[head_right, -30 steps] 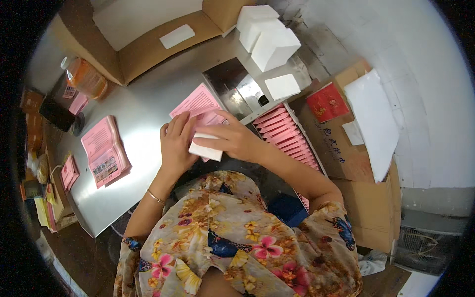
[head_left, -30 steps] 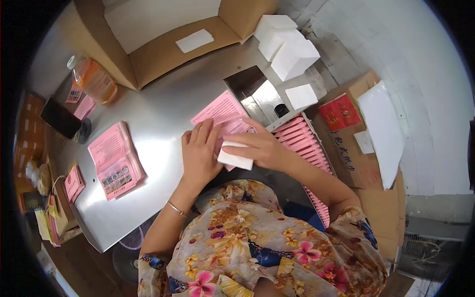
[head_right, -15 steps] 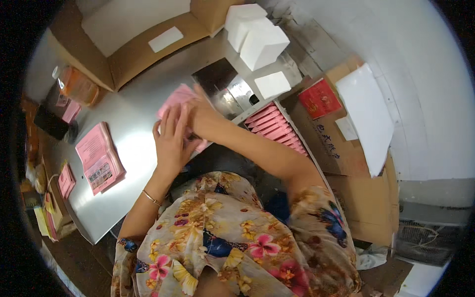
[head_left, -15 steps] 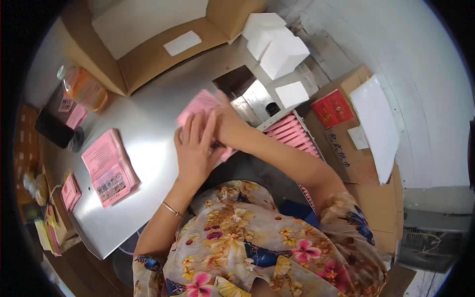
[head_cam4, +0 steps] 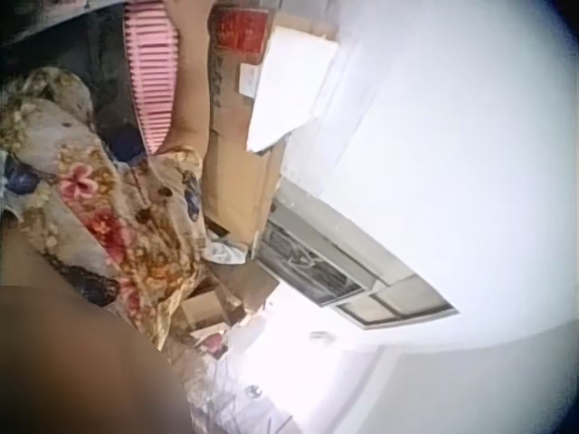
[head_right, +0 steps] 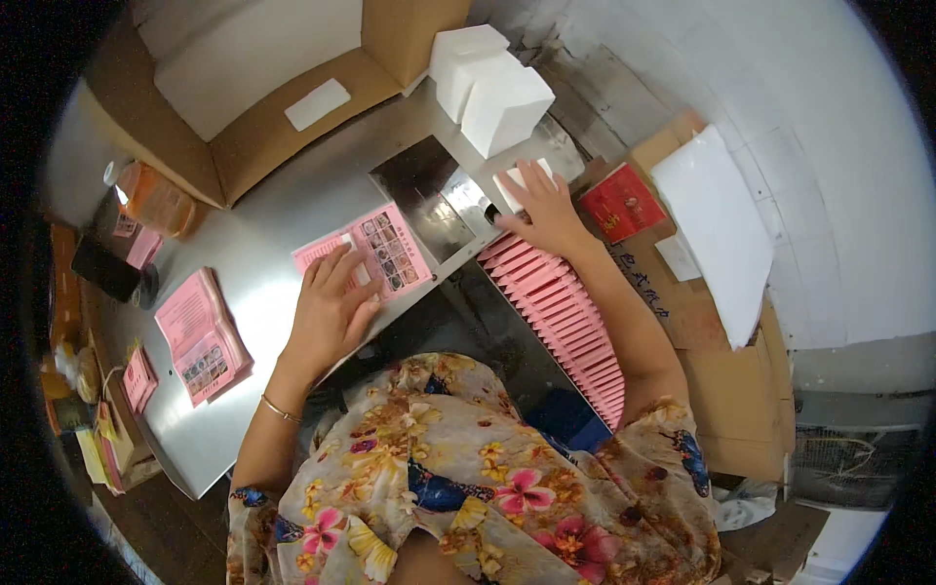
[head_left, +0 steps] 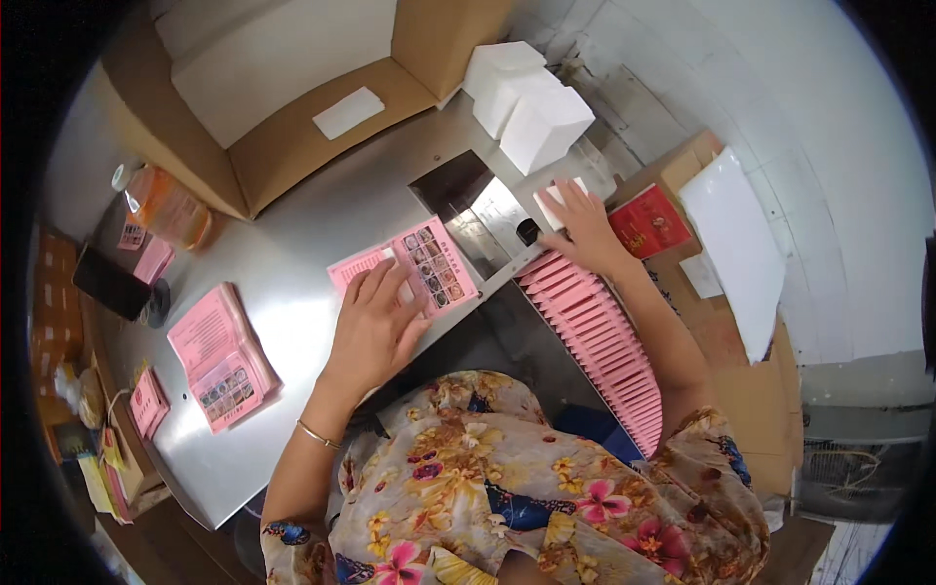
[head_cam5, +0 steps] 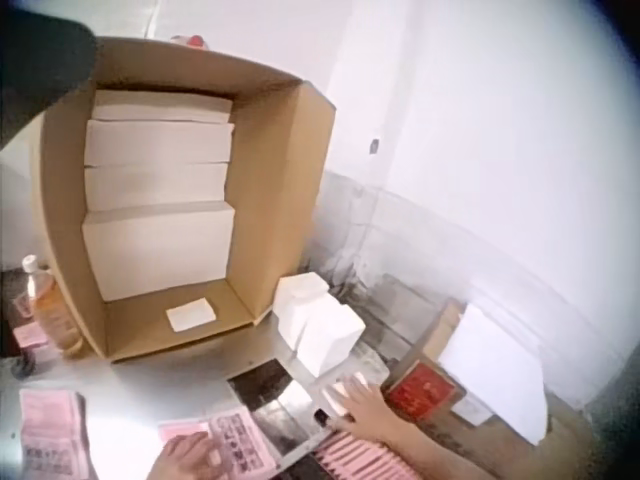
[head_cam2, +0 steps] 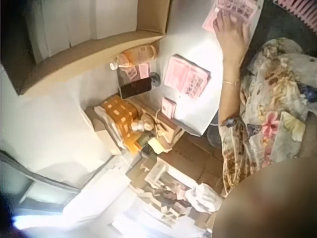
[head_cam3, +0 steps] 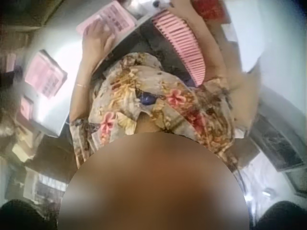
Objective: Wrapping stacks of pink paper in white protective sheets and organizing them into a cardboard box.
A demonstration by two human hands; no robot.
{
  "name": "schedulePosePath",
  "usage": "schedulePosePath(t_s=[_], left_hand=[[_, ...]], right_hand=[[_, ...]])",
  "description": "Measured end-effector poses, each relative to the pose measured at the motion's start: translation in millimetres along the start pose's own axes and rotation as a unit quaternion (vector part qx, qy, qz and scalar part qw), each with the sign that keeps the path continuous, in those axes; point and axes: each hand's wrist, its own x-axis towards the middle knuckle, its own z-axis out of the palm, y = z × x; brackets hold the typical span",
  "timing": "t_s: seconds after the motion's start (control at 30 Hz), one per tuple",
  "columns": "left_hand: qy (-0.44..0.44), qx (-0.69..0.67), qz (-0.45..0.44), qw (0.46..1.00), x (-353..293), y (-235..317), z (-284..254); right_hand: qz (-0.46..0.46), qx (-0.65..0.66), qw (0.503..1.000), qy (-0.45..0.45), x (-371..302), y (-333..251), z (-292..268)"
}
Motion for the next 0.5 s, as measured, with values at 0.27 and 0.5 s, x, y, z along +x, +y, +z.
schedulePosePath(t_s=[0.27, 0.5], left_hand=[[-0.004, 0.056, -0.157, 0.986, -30, -30, 3], [0.125, -0.416, -0.253, 0.864, 19, 45, 11]], right_hand=[[-0.034, 0.176, 0.972, 0.15, -32, -10, -15], [0.049, 0.484, 0.874, 0.005, -15, -128, -56]])
